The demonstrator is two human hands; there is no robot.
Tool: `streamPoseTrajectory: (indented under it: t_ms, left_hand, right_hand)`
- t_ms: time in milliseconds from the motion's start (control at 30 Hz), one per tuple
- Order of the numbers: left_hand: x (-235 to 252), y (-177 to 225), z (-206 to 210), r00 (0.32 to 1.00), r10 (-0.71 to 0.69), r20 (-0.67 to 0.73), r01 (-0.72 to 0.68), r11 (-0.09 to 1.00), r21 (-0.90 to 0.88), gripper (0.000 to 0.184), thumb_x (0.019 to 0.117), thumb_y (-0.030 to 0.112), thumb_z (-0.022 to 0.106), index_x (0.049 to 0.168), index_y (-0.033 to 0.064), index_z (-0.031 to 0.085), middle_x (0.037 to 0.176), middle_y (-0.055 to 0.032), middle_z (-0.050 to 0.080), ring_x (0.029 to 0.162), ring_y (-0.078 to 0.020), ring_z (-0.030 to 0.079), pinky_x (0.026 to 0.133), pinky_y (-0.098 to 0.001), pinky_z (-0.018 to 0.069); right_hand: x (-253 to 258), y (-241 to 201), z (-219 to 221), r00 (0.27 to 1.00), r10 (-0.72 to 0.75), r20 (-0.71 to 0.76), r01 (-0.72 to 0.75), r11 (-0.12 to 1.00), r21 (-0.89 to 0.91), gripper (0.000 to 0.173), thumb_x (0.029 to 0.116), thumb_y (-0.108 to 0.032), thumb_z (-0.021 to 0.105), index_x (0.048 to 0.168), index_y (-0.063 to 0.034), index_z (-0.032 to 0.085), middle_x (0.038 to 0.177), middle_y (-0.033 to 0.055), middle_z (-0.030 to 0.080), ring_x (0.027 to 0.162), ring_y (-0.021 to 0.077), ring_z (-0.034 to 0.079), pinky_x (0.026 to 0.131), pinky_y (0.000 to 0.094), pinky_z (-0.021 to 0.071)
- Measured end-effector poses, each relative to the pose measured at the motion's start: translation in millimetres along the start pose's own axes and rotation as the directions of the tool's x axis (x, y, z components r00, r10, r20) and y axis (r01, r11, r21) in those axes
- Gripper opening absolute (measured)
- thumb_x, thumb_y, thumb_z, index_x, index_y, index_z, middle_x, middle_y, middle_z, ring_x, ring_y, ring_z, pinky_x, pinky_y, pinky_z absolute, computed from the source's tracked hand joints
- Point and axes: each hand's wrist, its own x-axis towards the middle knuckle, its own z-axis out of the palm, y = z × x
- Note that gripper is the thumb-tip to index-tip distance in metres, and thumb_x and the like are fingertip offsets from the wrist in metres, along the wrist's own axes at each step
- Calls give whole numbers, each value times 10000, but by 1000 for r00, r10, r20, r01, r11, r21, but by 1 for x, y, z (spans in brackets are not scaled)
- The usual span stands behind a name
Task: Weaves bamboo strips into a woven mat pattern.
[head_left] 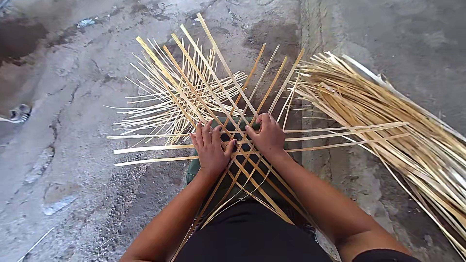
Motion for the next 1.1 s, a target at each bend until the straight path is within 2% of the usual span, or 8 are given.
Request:
streamPoseTrajectory:
  t_ms: [233, 367, 467, 533, 667, 933, 1033, 1100]
  left_hand:
    - [2, 0, -3, 997, 32, 68, -34, 999, 32, 698, 972, 635, 522, 1542, 234, 474, 1582, -72, 449, 1532, -407, 250, 1176, -748, 99]
    - [5, -2, -5, 990, 42, 131, -41, 999, -13, 643, 999, 614, 490, 1536, 261, 490, 1568, -57, 476, 1542, -409, 233, 1151, -788, 70]
    - [6, -2, -4, 986, 43, 159, -33, 997, -69, 610, 999, 587, 516, 1528, 285, 505, 1550, -38, 498, 1538, -408, 240, 1138, -803, 59]
    - [6, -2, -2, 980, 46, 191, -26, 994, -107, 603, 1004, 574, 522, 1533, 286, 499, 1557, -28, 488, 1547, -393, 218, 1134, -808, 39]
    - [9, -3, 0, 978, 43, 203, -8, 985, -171, 590, 1000, 559, 541, 1514, 270, 528, 1559, -34, 487, 1556, -389, 197, 1131, -815, 21]
    - [12, -5, -8, 966, 26, 256, 8, 991, -130, 584, 1006, 562, 532, 1526, 296, 510, 1575, -25, 469, 1562, -374, 186, 1134, -808, 15]
    - [23, -1, -26, 943, 53, 328, -22, 995, -98, 580, 983, 541, 598, 1487, 256, 563, 1563, -42, 483, 1553, -384, 208, 1142, -803, 51]
    - [44, -2, -39, 952, 128, 278, -76, 979, -189, 479, 951, 424, 704, 1363, 181, 673, 1518, -120, 514, 1509, -379, 314, 1191, -714, 189]
  right_hand:
    - [1, 0, 2, 1000, 1, 5, -1, 1000, 3, 416, 901, -462, 730, 1063, -92, 632, 1026, 143, 672, 887, 349, 676, 667, 531, 538]
    - [2, 16, -25, 992, 47, 115, -87, 921, 379, 461, 1033, -417, 585, 1315, -52, 561, 961, 149, 673, 825, 302, 674, 727, 529, 569]
    - [-5, 29, -30, 990, 141, 25, -134, 861, 490, 313, 1079, -259, 501, 1325, -66, 520, 1027, 151, 655, 758, 262, 673, 673, 466, 584]
    - [-10, 32, -22, 989, 146, -14, -124, 883, 453, 313, 1048, -198, 562, 1332, -71, 534, 991, 130, 660, 760, 240, 660, 686, 445, 572]
    - [-12, 29, -12, 992, 109, -71, -77, 932, 355, 480, 940, -283, 758, 1317, -77, 544, 929, 98, 640, 761, 238, 628, 684, 440, 551]
    - [-7, 24, -5, 993, 91, -76, -60, 939, 339, 406, 920, -195, 756, 1256, -66, 570, 926, 100, 636, 768, 234, 626, 683, 429, 545]
    - [-5, 26, -14, 999, 31, -10, -27, 953, 302, 315, 953, -240, 728, 1191, -59, 629, 986, 125, 639, 824, 255, 626, 734, 447, 545]
    - [-5, 22, -31, 997, -63, 54, 52, 981, 186, 383, 956, -341, 728, 1185, -39, 668, 1103, 174, 645, 942, 316, 656, 821, 497, 569]
